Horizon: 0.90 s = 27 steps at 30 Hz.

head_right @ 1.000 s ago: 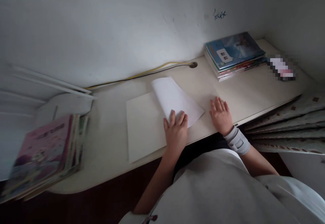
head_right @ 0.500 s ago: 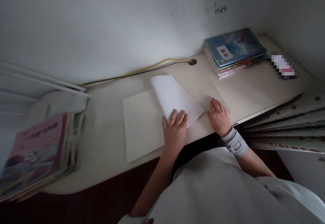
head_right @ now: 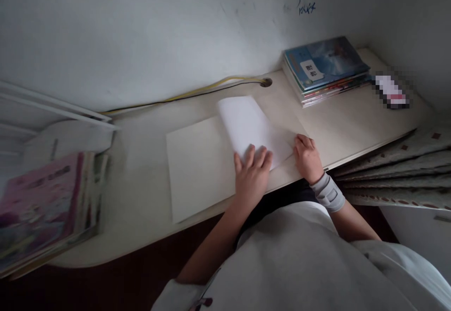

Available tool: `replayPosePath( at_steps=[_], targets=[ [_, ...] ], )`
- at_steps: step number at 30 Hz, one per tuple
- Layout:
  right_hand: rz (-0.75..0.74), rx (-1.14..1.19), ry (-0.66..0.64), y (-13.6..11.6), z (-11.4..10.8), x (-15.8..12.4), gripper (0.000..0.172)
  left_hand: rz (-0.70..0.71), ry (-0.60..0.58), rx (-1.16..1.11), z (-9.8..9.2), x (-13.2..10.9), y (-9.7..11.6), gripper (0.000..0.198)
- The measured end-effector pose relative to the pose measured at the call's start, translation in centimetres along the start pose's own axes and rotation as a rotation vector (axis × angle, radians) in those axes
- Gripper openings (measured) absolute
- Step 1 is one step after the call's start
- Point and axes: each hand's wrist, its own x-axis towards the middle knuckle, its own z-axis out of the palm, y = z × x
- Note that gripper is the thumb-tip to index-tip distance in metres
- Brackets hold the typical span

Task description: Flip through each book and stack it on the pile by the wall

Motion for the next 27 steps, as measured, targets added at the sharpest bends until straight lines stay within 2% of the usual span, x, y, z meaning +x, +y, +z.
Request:
replayPosePath(
  at_steps=[4, 8, 13, 18, 23, 27],
  targets=[
    [0.005, 0.043, 0.028, -0.1, 0.0, -0.1, 0.036, 0.041, -0.05, -0.029, 0.2, 0.7, 0.6, 0.037],
    [0.032, 0.087, 0.047, -0.1, 0.0, -0.1, 0.036, 0.094, -0.09, -0.068, -0.2, 0.3, 0.1, 0.038],
    [0.057, 0.132, 0.058, 0.4, 0.0, -0.2, 0.037, 0.055, -0.066, -0.061, -0.3, -0.2, -0.3, 0.036],
    [0.042, 0.179, 0.101, 0.4, -0.2, -0.3, 0.036, 0.005, -0.048, -0.05, 0.2, 0.5, 0.7, 0.037],
    [0.039, 0.203, 0.134, 0.3, -0.5, -0.5, 0.038, 0.052, -0.056, -0.074, 0.4, 1.3, 1.4, 0.038],
    [0.063, 0.194, 0.105, 0.4, -0.5, -0.4, 0.04, 0.092, -0.057, -0.088, 0.4, 1.1, 1.2, 0.037]
  ],
)
